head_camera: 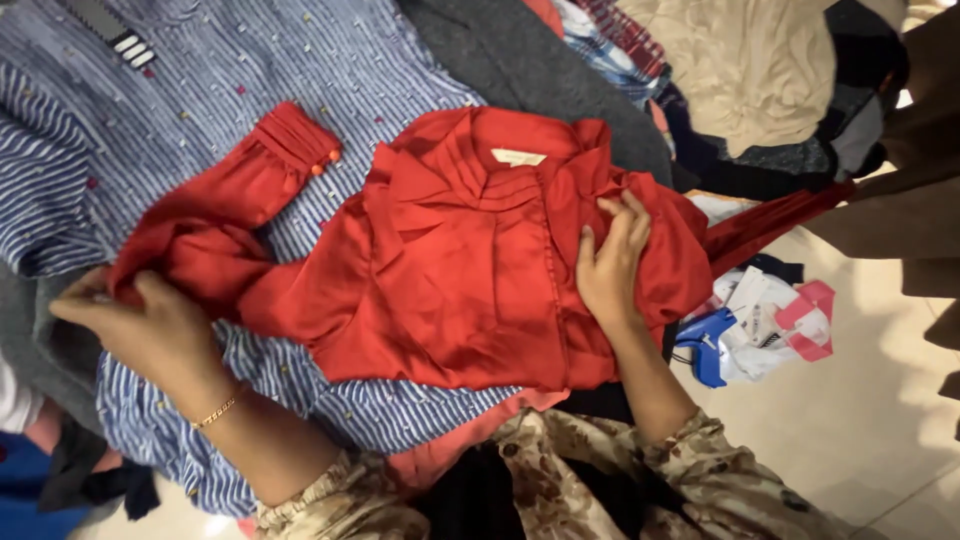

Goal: The person folds a gray cardigan, a blue and white striped dress, and a red blouse on a pile of clothes. They use a blue handheld device to apply a strip to the collar area of the striped dress and the red blouse.

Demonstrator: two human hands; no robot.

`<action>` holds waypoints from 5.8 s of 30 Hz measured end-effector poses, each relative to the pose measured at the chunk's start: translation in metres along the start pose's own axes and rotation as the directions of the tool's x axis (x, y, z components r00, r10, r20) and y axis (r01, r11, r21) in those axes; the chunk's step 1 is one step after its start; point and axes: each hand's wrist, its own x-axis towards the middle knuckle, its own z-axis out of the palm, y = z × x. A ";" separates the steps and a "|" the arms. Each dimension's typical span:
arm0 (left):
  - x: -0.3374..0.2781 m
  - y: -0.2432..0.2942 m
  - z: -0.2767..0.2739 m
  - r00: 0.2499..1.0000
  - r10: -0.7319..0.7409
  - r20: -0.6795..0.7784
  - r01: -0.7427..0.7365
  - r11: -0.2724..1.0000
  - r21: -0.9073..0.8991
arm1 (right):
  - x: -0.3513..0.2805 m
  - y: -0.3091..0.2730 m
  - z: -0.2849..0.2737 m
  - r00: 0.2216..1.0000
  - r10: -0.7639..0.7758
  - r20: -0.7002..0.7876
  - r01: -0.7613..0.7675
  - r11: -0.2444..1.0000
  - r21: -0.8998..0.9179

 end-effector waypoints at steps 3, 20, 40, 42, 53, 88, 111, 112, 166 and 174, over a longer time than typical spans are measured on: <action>-0.011 0.034 -0.014 0.995 0.024 0.102 -0.047 0.970 0.237 | 0.003 -0.006 0.000 1.000 -0.008 0.029 0.009 1.000 -0.013; -0.109 0.083 0.223 0.813 0.243 0.529 -0.185 0.970 -0.161 | 0.073 0.022 -0.001 0.991 0.054 -0.119 -0.041 0.994 0.101; -0.127 0.122 0.250 0.604 0.590 0.536 -0.693 0.721 -0.011 | 0.073 -0.022 0.071 0.991 -0.126 -0.046 0.134 0.962 0.239; -0.126 0.123 0.249 0.602 0.565 0.565 -0.675 0.738 -0.018 | 0.073 -0.019 0.071 0.990 -0.133 -0.039 0.139 0.962 0.235; -0.113 0.130 0.230 0.538 0.531 0.654 -0.598 0.788 -0.148 | -0.028 -0.031 -0.034 0.995 -0.019 -0.094 0.054 0.919 0.390; -0.120 0.117 0.234 0.638 0.563 0.525 -0.445 0.826 -0.345 | 0.035 0.032 -0.105 0.592 0.789 0.161 -0.465 0.173 0.868; -0.126 0.105 0.249 0.692 0.600 0.401 -0.519 0.800 -0.302 | 0.087 0.002 0.090 0.970 0.044 0.240 -0.163 0.848 0.504; -0.126 0.105 0.250 0.693 0.598 0.403 -0.518 0.802 -0.299 | 0.090 -0.001 0.089 0.969 0.043 0.243 -0.164 0.848 0.505; -0.127 0.124 0.243 0.614 0.642 0.460 -0.685 0.723 -0.095 | 0.102 -0.004 0.049 0.839 0.353 0.413 -0.539 0.640 0.548; -0.120 0.123 0.249 0.573 0.640 0.512 -0.744 0.668 -0.002 | 0.063 0.066 -0.071 0.721 0.677 -0.152 -0.534 0.681 0.502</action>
